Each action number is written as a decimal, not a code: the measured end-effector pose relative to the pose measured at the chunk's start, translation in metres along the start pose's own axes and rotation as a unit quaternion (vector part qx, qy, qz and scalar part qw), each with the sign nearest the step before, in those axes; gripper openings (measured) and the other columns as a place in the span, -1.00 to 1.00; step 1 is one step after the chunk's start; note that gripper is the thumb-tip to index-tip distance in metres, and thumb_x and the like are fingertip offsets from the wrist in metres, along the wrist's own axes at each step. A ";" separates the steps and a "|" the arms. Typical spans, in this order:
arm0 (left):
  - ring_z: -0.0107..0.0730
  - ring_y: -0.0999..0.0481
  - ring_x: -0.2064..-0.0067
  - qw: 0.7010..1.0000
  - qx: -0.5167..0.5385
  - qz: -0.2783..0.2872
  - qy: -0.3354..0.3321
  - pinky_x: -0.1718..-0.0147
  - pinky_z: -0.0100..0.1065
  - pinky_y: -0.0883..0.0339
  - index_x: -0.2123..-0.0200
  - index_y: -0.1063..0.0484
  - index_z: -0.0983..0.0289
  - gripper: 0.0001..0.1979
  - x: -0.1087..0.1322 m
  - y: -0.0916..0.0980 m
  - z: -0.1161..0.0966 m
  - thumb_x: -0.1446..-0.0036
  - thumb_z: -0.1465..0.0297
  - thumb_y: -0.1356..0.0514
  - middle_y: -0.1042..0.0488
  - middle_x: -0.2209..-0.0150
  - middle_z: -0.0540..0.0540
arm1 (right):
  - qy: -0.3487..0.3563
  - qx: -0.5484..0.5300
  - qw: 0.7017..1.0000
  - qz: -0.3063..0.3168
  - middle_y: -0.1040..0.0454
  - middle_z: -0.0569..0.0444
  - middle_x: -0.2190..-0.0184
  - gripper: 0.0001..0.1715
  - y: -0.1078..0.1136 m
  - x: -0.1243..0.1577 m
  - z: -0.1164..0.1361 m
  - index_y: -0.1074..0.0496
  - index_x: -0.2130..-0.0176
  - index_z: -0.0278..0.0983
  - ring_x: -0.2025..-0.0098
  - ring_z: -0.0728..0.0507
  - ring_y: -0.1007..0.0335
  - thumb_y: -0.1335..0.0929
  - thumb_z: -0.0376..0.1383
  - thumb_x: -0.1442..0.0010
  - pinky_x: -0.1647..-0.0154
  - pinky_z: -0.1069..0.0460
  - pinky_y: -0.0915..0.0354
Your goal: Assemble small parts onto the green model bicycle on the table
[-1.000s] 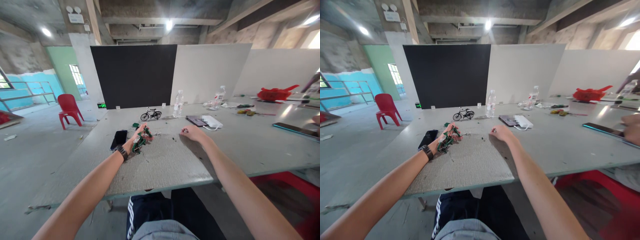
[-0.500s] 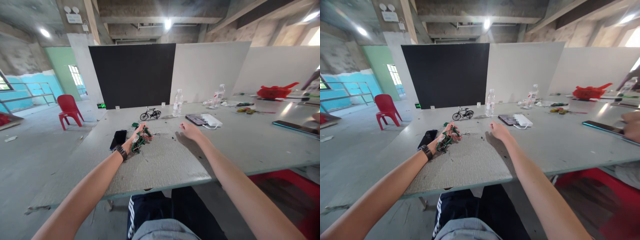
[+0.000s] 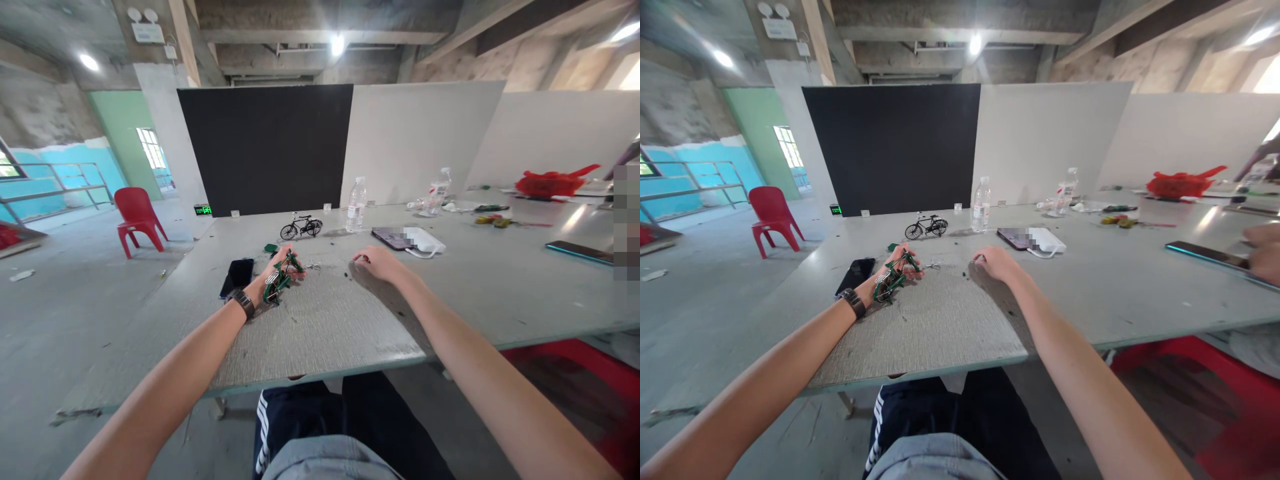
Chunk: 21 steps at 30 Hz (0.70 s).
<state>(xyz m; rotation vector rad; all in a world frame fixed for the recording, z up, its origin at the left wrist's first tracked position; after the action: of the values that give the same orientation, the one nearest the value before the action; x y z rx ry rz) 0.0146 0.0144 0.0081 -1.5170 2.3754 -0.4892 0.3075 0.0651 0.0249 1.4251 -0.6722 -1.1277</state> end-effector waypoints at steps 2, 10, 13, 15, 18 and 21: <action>-0.11 -0.63 0.25 1.000 0.000 0.002 0.006 0.31 -0.24 -0.49 0.25 -0.41 0.25 -0.59 0.001 0.001 0.001 -0.13 0.00 -0.24 -0.53 0.31 0.12 | 0.002 0.005 1.000 0.004 -0.58 -0.09 0.13 -0.67 0.000 0.000 0.002 -0.60 0.11 -0.23 0.10 -0.21 -0.46 -0.27 -0.32 -0.27 0.04 -0.04 -0.26; -0.09 -0.64 0.24 1.000 -0.002 -0.002 0.005 0.31 -0.22 -0.48 0.21 -0.40 0.23 -0.57 -0.003 0.006 0.004 -0.14 -0.02 -0.22 -0.55 0.26 0.14 | -0.002 0.008 1.000 0.012 -0.59 -0.09 0.18 -0.66 0.003 0.001 0.006 -0.62 0.12 -0.21 0.16 -0.21 -0.47 -0.27 -0.33 -0.28 0.09 -0.02 -0.29; -0.10 -0.64 0.24 1.000 -0.005 0.000 0.006 0.30 -0.20 -0.49 0.19 -0.39 0.22 -0.57 -0.004 0.008 0.005 -0.15 -0.03 -0.21 -0.55 0.27 0.13 | -0.002 -0.002 1.000 0.011 -0.59 -0.11 0.18 -0.67 0.003 0.001 0.006 -0.63 0.14 -0.21 0.17 -0.22 -0.48 -0.28 -0.33 -0.27 0.09 -0.04 -0.30; -0.10 -0.64 0.24 1.000 -0.003 0.000 0.011 0.30 -0.20 -0.50 0.20 -0.39 0.22 -0.58 -0.004 0.007 0.005 -0.15 -0.02 -0.20 -0.54 0.28 0.11 | -0.007 -0.011 1.000 0.009 -0.60 -0.10 0.19 -0.68 0.004 0.001 0.006 -0.64 0.15 -0.21 0.16 -0.23 -0.48 -0.29 -0.33 -0.26 0.08 -0.04 -0.30; -0.12 -0.64 0.26 1.000 0.000 -0.004 0.014 0.31 -0.22 -0.50 0.22 -0.39 0.22 -0.58 -0.002 0.005 0.003 -0.14 -0.03 -0.21 -0.53 0.30 0.09 | -0.008 -0.012 1.000 0.007 -0.60 -0.09 0.19 -0.68 0.005 0.002 0.009 -0.64 0.16 -0.21 0.15 -0.22 -0.49 -0.29 -0.34 -0.26 0.08 -0.03 -0.29; -0.16 -0.64 0.28 1.000 0.000 0.002 0.004 0.28 -0.23 -0.50 0.21 -0.40 0.23 -0.58 0.003 0.000 0.000 -0.13 -0.01 -0.24 -0.53 0.29 0.10 | 0.001 -0.003 1.000 0.010 -0.60 -0.09 0.19 -0.68 0.006 0.003 0.012 -0.63 0.16 -0.22 0.15 -0.22 -0.49 -0.28 -0.33 -0.27 0.09 -0.03 -0.29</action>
<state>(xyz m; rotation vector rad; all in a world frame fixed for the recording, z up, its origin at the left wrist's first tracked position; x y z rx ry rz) 0.0139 0.0119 0.0077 -1.5128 2.3838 -0.4947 0.2992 0.0568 0.0316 1.4111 -0.6791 -1.1126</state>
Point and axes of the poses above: each hand's wrist, its own x-axis away from the middle knuckle, its own y-axis out of the back of the hand, z = x × y, the point moved 4 cm from there along -x, towards the middle knuckle
